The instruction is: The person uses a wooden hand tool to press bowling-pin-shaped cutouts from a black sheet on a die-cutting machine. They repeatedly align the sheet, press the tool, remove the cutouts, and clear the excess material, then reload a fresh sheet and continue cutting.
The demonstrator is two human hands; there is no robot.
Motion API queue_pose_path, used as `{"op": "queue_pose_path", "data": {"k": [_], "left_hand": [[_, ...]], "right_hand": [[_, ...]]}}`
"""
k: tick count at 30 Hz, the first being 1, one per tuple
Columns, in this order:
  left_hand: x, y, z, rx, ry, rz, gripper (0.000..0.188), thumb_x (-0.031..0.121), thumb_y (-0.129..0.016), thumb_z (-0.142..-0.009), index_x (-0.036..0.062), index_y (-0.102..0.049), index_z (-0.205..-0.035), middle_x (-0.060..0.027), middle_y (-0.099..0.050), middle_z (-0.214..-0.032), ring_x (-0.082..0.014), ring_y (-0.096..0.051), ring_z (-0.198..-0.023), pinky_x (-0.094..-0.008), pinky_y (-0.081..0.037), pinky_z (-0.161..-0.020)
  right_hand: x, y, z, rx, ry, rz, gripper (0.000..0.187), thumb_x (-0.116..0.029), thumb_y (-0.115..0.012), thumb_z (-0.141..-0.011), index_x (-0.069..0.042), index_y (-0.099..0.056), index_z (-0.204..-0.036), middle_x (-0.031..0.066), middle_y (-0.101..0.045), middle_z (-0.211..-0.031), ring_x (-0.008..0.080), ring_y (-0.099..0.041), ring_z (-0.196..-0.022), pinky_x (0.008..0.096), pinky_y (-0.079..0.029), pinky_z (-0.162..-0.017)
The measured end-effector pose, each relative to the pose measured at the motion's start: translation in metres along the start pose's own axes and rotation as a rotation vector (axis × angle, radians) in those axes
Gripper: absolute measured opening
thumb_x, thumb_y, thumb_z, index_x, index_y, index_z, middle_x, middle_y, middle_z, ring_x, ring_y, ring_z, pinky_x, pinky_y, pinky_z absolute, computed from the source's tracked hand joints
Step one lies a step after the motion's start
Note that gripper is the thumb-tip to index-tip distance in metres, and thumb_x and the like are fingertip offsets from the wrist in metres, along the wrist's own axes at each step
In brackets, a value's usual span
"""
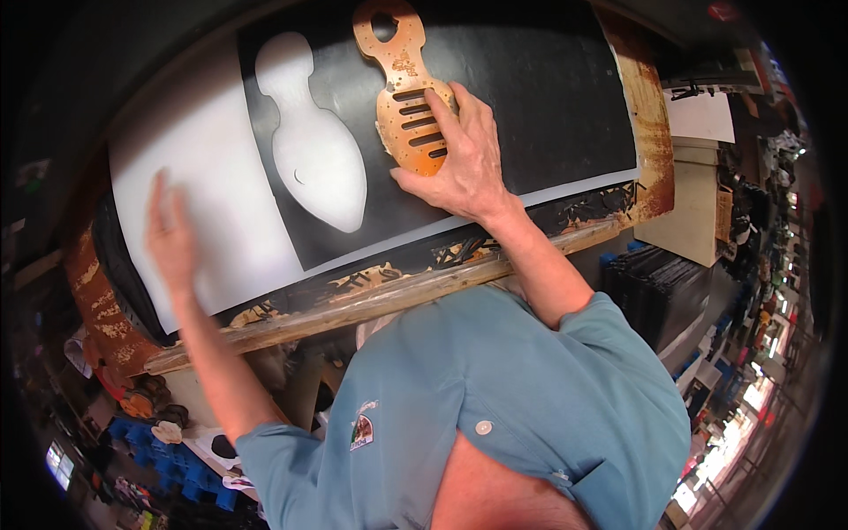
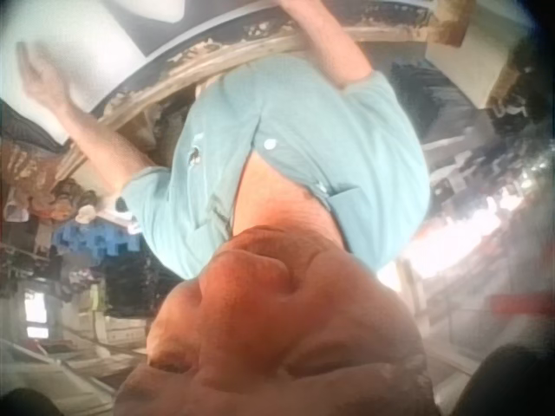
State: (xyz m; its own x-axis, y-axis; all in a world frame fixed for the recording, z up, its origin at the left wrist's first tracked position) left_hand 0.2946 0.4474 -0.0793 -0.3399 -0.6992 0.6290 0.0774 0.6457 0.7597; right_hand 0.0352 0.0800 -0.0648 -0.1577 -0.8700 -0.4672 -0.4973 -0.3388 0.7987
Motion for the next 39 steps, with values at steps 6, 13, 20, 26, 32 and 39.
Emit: {"op": "queue_pose_path", "data": {"k": [6,13,20,26,32,39], "left_hand": [[0.162,-0.129,0.065,-0.072,-0.494,-0.181,0.057,0.020,-0.074,-0.102,0.0034,-0.056,-0.154,-0.0216,-0.051,-0.164,-0.0494,-0.036,-0.157,-0.0560,-0.032,-0.128],[0.161,-0.126,0.063,-0.087,-0.525,-0.163,0.055,0.018,-0.077,-0.098,-0.0049,-0.060,-0.145,-0.0275,-0.053,-0.159,-0.0567,-0.039,-0.151,-0.0632,-0.034,-0.124],[0.160,-0.127,0.060,-0.056,-0.513,-0.129,0.052,0.016,-0.076,-0.098,-0.0048,-0.061,-0.143,-0.0271,-0.052,-0.160,-0.0573,-0.038,-0.152,-0.0636,-0.033,-0.125],[0.184,-0.099,0.111,-0.047,-0.431,0.112,0.032,0.008,-0.075,-0.097,-0.0015,-0.070,-0.127,-0.0250,-0.069,-0.135,-0.0450,-0.064,-0.127,-0.0521,-0.051,-0.108],[0.218,-0.106,0.230,-0.134,-0.540,0.414,0.007,0.001,-0.077,-0.091,0.0021,-0.071,-0.088,-0.0157,-0.073,-0.084,-0.0353,-0.070,-0.074,-0.0422,-0.057,-0.067],[0.185,-0.112,0.244,0.048,-0.602,0.167,0.021,0.001,-0.078,-0.094,0.0010,-0.062,-0.079,-0.0176,-0.062,-0.075,-0.0394,-0.061,-0.066,-0.0484,-0.049,-0.060]], "right_hand": [[0.001,0.010,-0.006,0.041,-0.032,-0.174,0.081,-0.033,-0.089,-0.062,0.001,-0.072,-0.133,0.0357,-0.051,-0.147,0.0486,-0.056,-0.120,0.0513,-0.051,-0.104],[-0.016,-0.012,-0.010,0.050,0.008,-0.178,0.078,-0.034,-0.089,-0.061,-0.001,-0.074,-0.130,0.0355,-0.052,-0.145,0.0478,-0.057,-0.118,0.0517,-0.051,-0.104],[-0.010,-0.007,-0.014,0.041,0.066,-0.159,0.080,-0.032,-0.092,-0.059,-0.003,-0.074,-0.131,0.0332,-0.053,-0.149,0.0445,-0.058,-0.121,0.0496,-0.052,-0.107],[-0.001,-0.010,0.002,0.078,0.058,-0.231,0.087,-0.038,-0.092,-0.064,0.000,-0.067,-0.138,0.0347,-0.049,-0.150,0.0507,-0.054,-0.128,0.0553,-0.049,-0.109],[-0.017,-0.001,0.004,0.162,0.053,-0.317,0.082,-0.037,-0.089,-0.076,0.003,-0.061,-0.142,0.0296,-0.045,-0.156,0.0501,-0.048,-0.137,0.0575,-0.042,-0.117],[0.029,0.118,0.013,0.577,0.021,-0.563,0.019,-0.012,-0.079,-0.095,0.001,-0.069,-0.104,0.0087,-0.069,-0.096,0.0139,-0.065,-0.083,0.0290,-0.054,-0.075]]}}
Point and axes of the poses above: each hand's wrist, its own z-axis away from the middle knuckle, its own y-axis out of the back of the hand, x = y × z, the point moved 7 cm from there along -z, towards the middle knuckle
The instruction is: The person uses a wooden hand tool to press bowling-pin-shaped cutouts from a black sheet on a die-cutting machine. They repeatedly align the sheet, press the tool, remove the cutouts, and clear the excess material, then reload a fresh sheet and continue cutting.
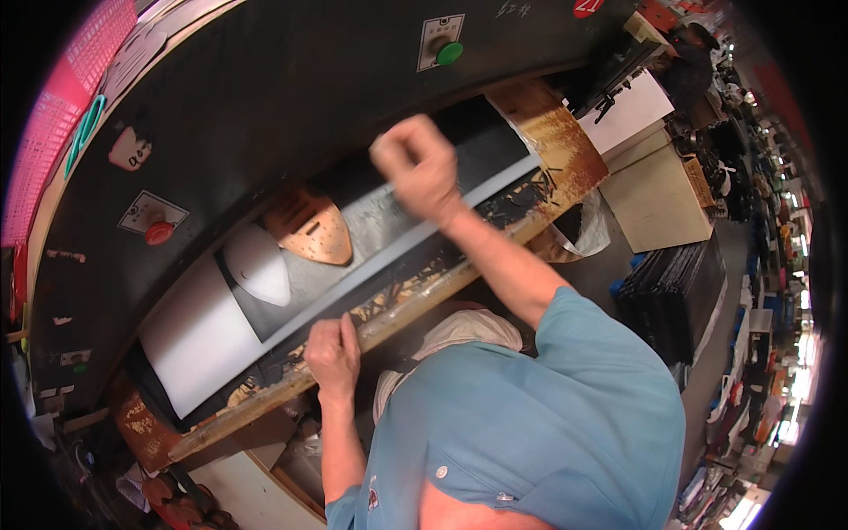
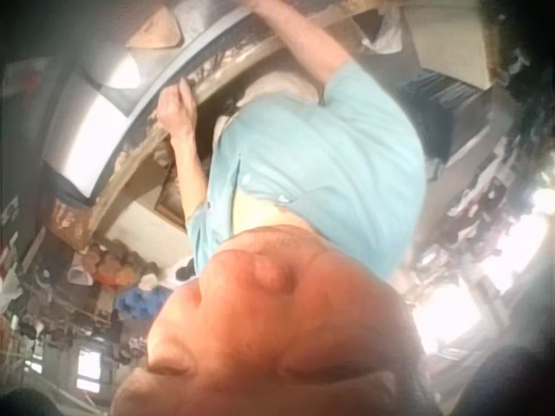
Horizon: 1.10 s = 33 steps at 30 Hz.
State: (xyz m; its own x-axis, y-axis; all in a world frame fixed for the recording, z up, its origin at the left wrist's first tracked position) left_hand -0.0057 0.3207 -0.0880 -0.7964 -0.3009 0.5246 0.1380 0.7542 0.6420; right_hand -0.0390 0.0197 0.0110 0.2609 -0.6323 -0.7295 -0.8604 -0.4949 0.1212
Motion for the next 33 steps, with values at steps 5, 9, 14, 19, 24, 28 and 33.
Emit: {"op": "queue_pose_path", "data": {"k": [5,9,14,19,24,28,33], "left_hand": [[0.008,-0.002,-0.012,0.030,0.083,-0.110,0.028,0.012,-0.073,-0.101,-0.0004,-0.062,-0.079,-0.0202,-0.062,-0.076,-0.0418,-0.063,-0.070,-0.0497,-0.049,-0.063],[0.023,-0.008,-0.046,0.019,0.005,-0.178,0.033,0.014,-0.074,-0.101,-0.0006,-0.058,-0.075,-0.0208,-0.061,-0.075,-0.0421,-0.062,-0.070,-0.0502,-0.049,-0.065],[0.010,-0.004,-0.083,0.012,0.088,-0.142,0.035,0.017,-0.075,-0.101,-0.0003,-0.058,-0.075,-0.0198,-0.061,-0.073,-0.0404,-0.061,-0.067,-0.0475,-0.049,-0.064],[0.008,0.002,-0.082,0.049,0.072,-0.099,0.037,0.019,-0.076,-0.101,-0.0017,-0.060,-0.076,-0.0198,-0.059,-0.070,-0.0364,-0.057,-0.061,-0.0416,-0.048,-0.061],[0.005,0.002,-0.077,0.053,0.063,-0.136,0.030,0.020,-0.080,-0.098,-0.0001,-0.065,-0.081,-0.0165,-0.065,-0.077,-0.0342,-0.064,-0.070,-0.0424,-0.051,-0.066],[0.002,-0.004,-0.074,0.040,0.046,-0.150,0.033,0.021,-0.082,-0.094,0.0033,-0.061,-0.076,-0.0120,-0.061,-0.074,-0.0332,-0.062,-0.075,-0.0454,-0.049,-0.068],[-0.007,-0.005,-0.071,0.044,0.065,-0.130,0.034,0.020,-0.083,-0.092,0.0030,-0.059,-0.075,-0.0120,-0.061,-0.076,-0.0342,-0.061,-0.076,-0.0463,-0.050,-0.069]], "right_hand": [[-0.023,0.086,-0.068,0.112,0.252,0.194,0.020,-0.014,-0.074,-0.101,0.001,-0.065,-0.090,0.0071,-0.064,-0.079,0.0148,-0.059,-0.070,0.0309,-0.049,-0.067],[-0.009,0.135,-0.019,0.061,0.111,0.196,0.023,-0.017,-0.076,-0.100,0.000,-0.067,-0.088,0.0090,-0.063,-0.075,0.0176,-0.060,-0.068,0.0335,-0.051,-0.067],[0.013,0.109,0.055,-0.148,0.331,0.586,0.022,-0.012,-0.080,-0.089,-0.006,-0.064,-0.074,0.0078,-0.062,-0.071,0.0309,-0.065,-0.065,0.0403,-0.051,-0.062],[0.032,0.103,0.060,-0.154,0.199,0.550,0.022,-0.012,-0.082,-0.087,-0.009,-0.066,-0.072,0.0035,-0.061,-0.070,0.0262,-0.063,-0.063,0.0389,-0.048,-0.061],[0.033,0.104,0.061,-0.177,0.153,0.539,0.020,-0.016,-0.082,-0.087,-0.010,-0.070,-0.073,0.0036,-0.065,-0.072,0.0274,-0.066,-0.067,0.0405,-0.049,-0.065],[0.044,0.097,0.066,-0.195,0.157,0.549,0.019,-0.018,-0.081,-0.088,-0.010,-0.072,-0.074,0.0032,-0.067,-0.074,0.0278,-0.067,-0.069,0.0417,-0.050,-0.067],[0.060,0.089,0.070,-0.226,0.075,0.487,0.016,-0.018,-0.082,-0.090,-0.010,-0.074,-0.079,0.0033,-0.067,-0.076,0.0262,-0.066,-0.070,0.0396,-0.049,-0.070]]}}
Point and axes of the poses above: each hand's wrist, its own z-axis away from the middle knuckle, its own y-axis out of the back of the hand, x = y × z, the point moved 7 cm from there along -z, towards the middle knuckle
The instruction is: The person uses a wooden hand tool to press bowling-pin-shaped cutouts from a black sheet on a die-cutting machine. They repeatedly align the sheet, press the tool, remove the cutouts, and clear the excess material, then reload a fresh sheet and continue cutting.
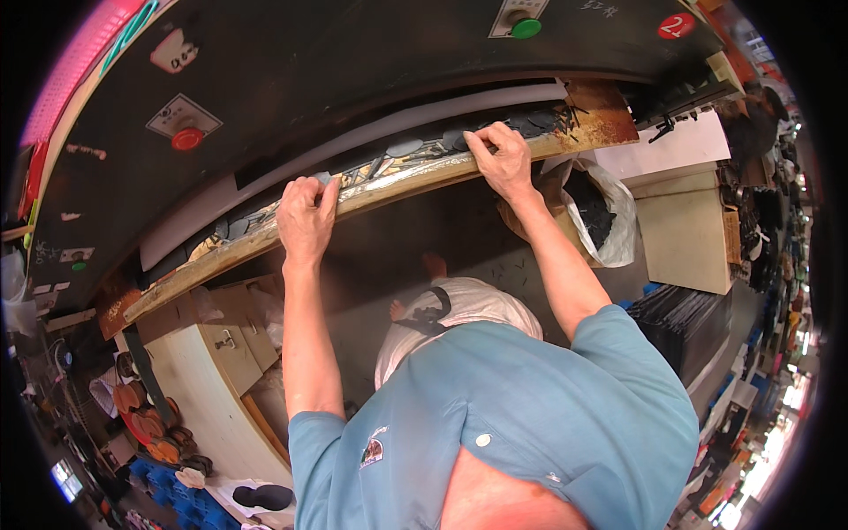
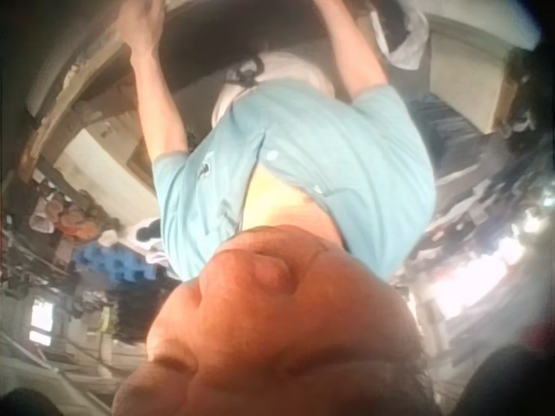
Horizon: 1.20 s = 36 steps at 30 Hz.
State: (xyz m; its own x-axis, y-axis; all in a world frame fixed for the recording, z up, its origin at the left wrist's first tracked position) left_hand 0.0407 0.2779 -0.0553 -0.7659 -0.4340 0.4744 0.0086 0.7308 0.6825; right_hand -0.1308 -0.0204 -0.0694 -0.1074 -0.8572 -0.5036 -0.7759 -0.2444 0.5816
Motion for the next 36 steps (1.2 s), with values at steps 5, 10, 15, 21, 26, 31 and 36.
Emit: {"op": "queue_pose_path", "data": {"k": [5,10,15,21,26,31,36], "left_hand": [[-0.002,-0.002,0.028,-0.037,-0.019,-0.011,0.033,0.015,-0.084,-0.089,0.0041,-0.056,-0.076,-0.0143,-0.059,-0.077,-0.0372,-0.060,-0.077,-0.0488,-0.049,-0.068],[-0.032,0.008,0.059,-0.188,0.062,0.097,0.030,0.013,-0.084,-0.089,0.0039,-0.058,-0.078,-0.0143,-0.059,-0.078,-0.0381,-0.059,-0.076,-0.0496,-0.047,-0.066],[-0.090,0.027,0.046,-0.308,0.239,0.270,0.014,0.009,-0.074,-0.097,-0.0005,-0.069,-0.089,-0.0181,-0.072,-0.092,-0.0401,-0.069,-0.084,-0.0484,-0.053,-0.075],[-0.124,-0.008,-0.013,-0.150,0.094,-0.007,0.046,0.001,-0.067,-0.097,-0.0030,-0.060,-0.143,-0.0255,-0.059,-0.151,-0.0437,-0.054,-0.143,-0.0521,-0.044,-0.121],[-0.127,-0.022,-0.006,-0.194,0.073,-0.019,0.049,0.000,-0.068,-0.097,-0.0047,-0.058,-0.145,-0.0243,-0.058,-0.153,-0.0459,-0.049,-0.148,-0.0551,-0.041,-0.122],[-0.122,-0.021,-0.021,-0.206,0.083,0.036,0.052,0.008,-0.075,-0.095,-0.0058,-0.059,-0.143,-0.0259,-0.057,-0.153,-0.0438,-0.050,-0.148,-0.0550,-0.042,-0.122],[-0.077,-0.043,-0.033,-0.367,0.326,0.655,0.073,0.015,-0.084,-0.093,-0.0049,-0.051,-0.155,-0.0262,-0.058,-0.153,-0.0395,-0.060,-0.140,-0.0482,-0.051,-0.115]], "right_hand": [[0.007,0.001,0.025,-0.041,-0.308,-0.154,0.021,-0.019,-0.081,-0.093,-0.002,-0.075,-0.082,0.0069,-0.067,-0.075,0.0198,-0.063,-0.067,0.0344,-0.049,-0.066],[-0.033,-0.054,0.045,-0.051,-0.582,-0.418,0.021,-0.015,-0.080,-0.097,0.002,-0.075,-0.085,0.0016,-0.065,-0.076,0.0070,-0.056,-0.068,0.0263,-0.047,-0.063],[-0.135,-0.180,0.003,-0.349,-0.098,-0.303,0.073,-0.035,-0.089,-0.083,0.005,-0.065,-0.138,0.0265,-0.062,-0.141,0.0408,-0.061,-0.132,0.0476,-0.049,-0.113],[-0.170,-0.251,-0.029,-0.448,0.008,-0.038,0.094,-0.038,-0.091,-0.067,0.002,-0.061,-0.147,0.0372,-0.042,-0.158,0.0537,-0.048,-0.137,0.0530,-0.045,-0.117],[-0.147,-0.233,-0.047,-0.544,-0.186,-0.284,0.088,-0.030,-0.090,-0.069,0.001,-0.063,-0.147,0.0311,-0.048,-0.157,0.0408,-0.055,-0.136,0.0461,-0.046,-0.117],[-0.119,-0.220,-0.059,-0.601,-0.643,-1.042,0.095,-0.021,-0.089,-0.075,0.011,-0.050,-0.155,0.0191,-0.059,-0.150,0.0261,-0.058,-0.137,0.0378,-0.041,-0.121],[-0.116,-0.215,-0.046,-0.488,-0.825,-1.241,0.087,-0.017,-0.082,-0.081,0.010,-0.048,-0.156,0.0188,-0.059,-0.147,0.0243,-0.058,-0.134,0.0371,-0.043,-0.118]]}}
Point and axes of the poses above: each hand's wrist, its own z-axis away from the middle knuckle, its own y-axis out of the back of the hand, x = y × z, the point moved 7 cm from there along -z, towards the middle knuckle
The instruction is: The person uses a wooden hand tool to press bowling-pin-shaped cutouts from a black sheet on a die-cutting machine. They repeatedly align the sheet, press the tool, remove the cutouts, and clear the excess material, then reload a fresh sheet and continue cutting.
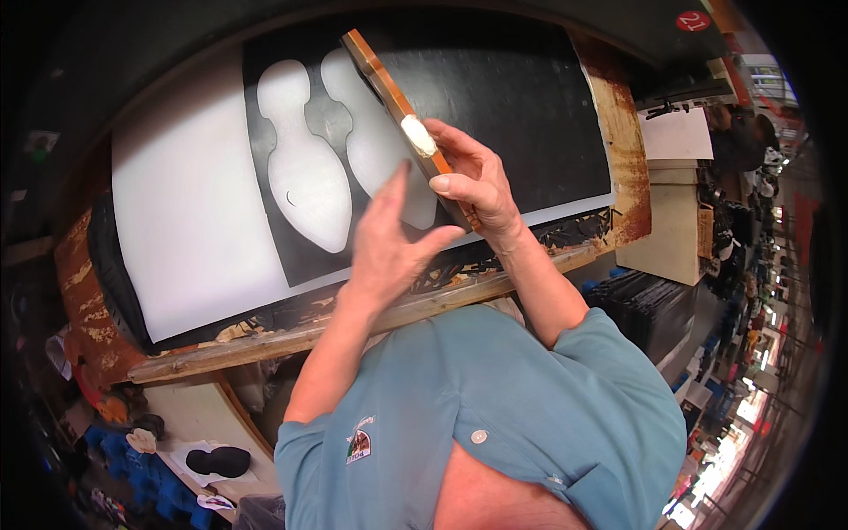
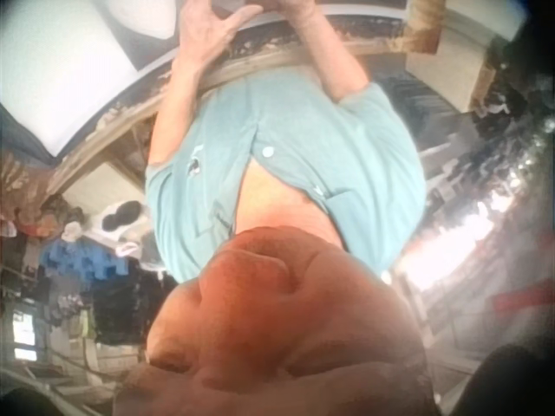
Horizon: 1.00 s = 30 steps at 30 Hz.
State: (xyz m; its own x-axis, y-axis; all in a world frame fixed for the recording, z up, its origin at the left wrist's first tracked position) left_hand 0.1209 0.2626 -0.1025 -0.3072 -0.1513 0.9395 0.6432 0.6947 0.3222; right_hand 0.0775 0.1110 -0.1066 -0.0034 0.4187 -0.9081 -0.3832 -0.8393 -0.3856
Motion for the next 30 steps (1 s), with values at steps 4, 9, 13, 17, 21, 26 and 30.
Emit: {"op": "queue_pose_path", "data": {"k": [4,9,13,17,21,26,30], "left_hand": [[-0.001,-0.024,-0.005,-0.084,0.083,0.239,0.076,0.014,-0.082,-0.094,-0.0035,-0.047,-0.159,-0.0274,-0.056,-0.156,-0.0381,-0.058,-0.143,-0.0447,-0.049,-0.118],[-0.034,-0.010,0.017,0.031,0.199,0.280,0.052,0.004,-0.069,-0.104,-0.0045,-0.054,-0.153,-0.0181,-0.068,-0.139,-0.0202,-0.069,-0.120,-0.0386,-0.059,-0.107],[-0.056,0.032,0.046,0.271,0.324,0.581,0.025,0.007,-0.056,-0.113,-0.0074,-0.065,-0.132,-0.0046,-0.067,-0.113,-0.0121,-0.066,-0.101,-0.0472,-0.068,-0.096],[-0.063,0.090,0.085,0.374,0.502,0.482,0.030,0.009,-0.056,-0.113,-0.0070,-0.062,-0.137,-0.0067,-0.068,-0.118,-0.0138,-0.068,-0.102,-0.0434,-0.065,-0.098],[-0.062,0.116,0.091,0.267,0.613,0.365,0.046,0.015,-0.063,-0.109,-0.0053,-0.056,-0.150,-0.0076,-0.070,-0.125,-0.0129,-0.068,-0.105,-0.0283,-0.059,-0.087],[-0.079,0.135,0.014,0.297,0.612,0.421,0.062,0.019,-0.070,-0.104,-0.0062,-0.050,-0.157,-0.0036,-0.071,-0.111,-0.0082,-0.063,-0.088,-0.0212,-0.050,-0.077],[-0.089,0.121,-0.042,0.084,0.607,0.454,0.065,0.020,-0.074,-0.102,-0.0078,-0.051,-0.156,0.0002,-0.066,-0.097,-0.0072,-0.060,-0.079,-0.0234,-0.052,-0.073]], "right_hand": [[0.000,0.002,0.002,0.014,-0.017,-0.035,0.084,-0.022,-0.078,-0.082,0.008,-0.051,-0.156,0.0170,-0.062,-0.144,0.0218,-0.059,-0.131,0.0338,-0.042,-0.118],[0.001,0.008,0.001,0.022,-0.009,-0.057,0.084,-0.026,-0.078,-0.083,0.007,-0.052,-0.155,0.0156,-0.065,-0.140,0.0187,-0.061,-0.126,0.0311,-0.045,-0.114],[0.004,0.016,0.000,0.010,-0.004,-0.137,0.088,-0.028,-0.079,-0.083,0.012,-0.048,-0.155,0.0166,-0.064,-0.138,0.0201,-0.061,-0.125,0.0315,-0.046,-0.111],[-0.002,0.027,0.007,-0.011,0.012,-0.147,0.088,-0.026,-0.078,-0.083,0.014,-0.048,-0.155,0.0200,-0.062,-0.144,0.0234,-0.059,-0.131,0.0346,-0.043,-0.114],[-0.013,0.042,0.021,0.022,0.072,-0.033,0.088,-0.020,-0.081,-0.079,0.014,-0.049,-0.154,0.0225,-0.061,-0.148,0.0281,-0.058,-0.137,0.0384,-0.041,-0.119],[-0.024,0.062,0.032,0.201,0.227,0.700,0.083,-0.024,-0.087,-0.074,0.000,-0.063,-0.149,0.0282,-0.051,-0.156,0.0325,-0.057,-0.140,0.0412,-0.045,-0.117],[-0.026,0.047,0.027,0.147,0.308,1.422,0.080,-0.023,-0.089,-0.072,0.000,-0.065,-0.145,0.0254,-0.050,-0.155,0.0398,-0.055,-0.135,0.0462,-0.047,-0.115]]}}
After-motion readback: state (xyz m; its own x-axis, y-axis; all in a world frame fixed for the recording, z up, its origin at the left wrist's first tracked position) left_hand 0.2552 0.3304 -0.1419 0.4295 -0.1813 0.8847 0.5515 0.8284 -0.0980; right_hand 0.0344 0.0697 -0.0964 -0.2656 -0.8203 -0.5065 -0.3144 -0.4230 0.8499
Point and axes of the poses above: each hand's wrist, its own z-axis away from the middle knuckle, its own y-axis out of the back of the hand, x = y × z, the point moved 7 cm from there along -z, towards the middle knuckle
